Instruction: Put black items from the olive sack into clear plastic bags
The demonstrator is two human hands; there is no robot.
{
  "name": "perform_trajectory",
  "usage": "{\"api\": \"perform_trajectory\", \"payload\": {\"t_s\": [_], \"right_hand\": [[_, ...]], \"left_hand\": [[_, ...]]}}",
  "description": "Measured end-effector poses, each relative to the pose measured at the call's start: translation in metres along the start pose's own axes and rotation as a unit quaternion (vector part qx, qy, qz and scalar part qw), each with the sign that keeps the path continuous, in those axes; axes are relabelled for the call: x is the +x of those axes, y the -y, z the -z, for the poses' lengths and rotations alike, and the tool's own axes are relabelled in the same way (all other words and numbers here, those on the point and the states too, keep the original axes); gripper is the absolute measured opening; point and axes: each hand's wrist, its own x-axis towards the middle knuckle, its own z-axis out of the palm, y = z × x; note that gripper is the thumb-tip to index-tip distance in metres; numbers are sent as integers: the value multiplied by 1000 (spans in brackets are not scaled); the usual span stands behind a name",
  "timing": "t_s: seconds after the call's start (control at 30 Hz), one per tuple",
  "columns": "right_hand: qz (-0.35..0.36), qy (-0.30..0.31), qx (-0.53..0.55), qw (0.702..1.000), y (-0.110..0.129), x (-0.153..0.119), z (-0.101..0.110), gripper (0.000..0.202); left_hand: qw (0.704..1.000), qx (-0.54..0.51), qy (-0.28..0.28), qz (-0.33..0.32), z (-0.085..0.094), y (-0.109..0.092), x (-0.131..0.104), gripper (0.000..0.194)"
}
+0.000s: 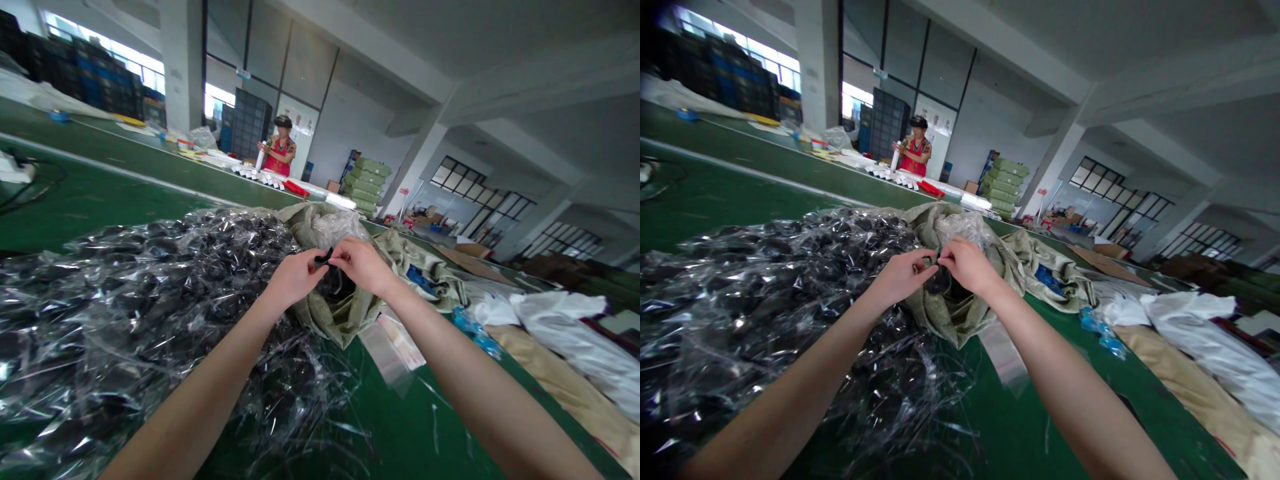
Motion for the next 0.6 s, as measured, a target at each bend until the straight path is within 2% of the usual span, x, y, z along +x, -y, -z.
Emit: {"api": "perform_trajectory", "payload": {"t_s": [0.13,0.23,0.3,0.37,0.47,0.53,0.6], "right_hand": [[34,23,-1,999,7,-1,7,10],[40,17,23,999,14,-5,12,10],[17,-24,53,998,19,-12,13,6],[-35,-102,92,990,25,-24,9,5],[-122,-223,150,955,33,-51,-13,12],[-156,-254,180,938,37,-69,-36,13],[-187,-244,202,930,40,-84,-62,12]], "left_hand": [[996,-9,-27,-82,4,-4,0,18],[994,-51,-15,-101,8,-8,0,15],[993,-84,-21,-80,10,-11,-1,15],[991,-118,-36,-49,11,-12,-1,15],[987,-148,-64,-7,11,-12,-1,16],[985,-149,-82,5,10,-11,0,17],[985,-146,-92,10,8,-10,0,17]]}}
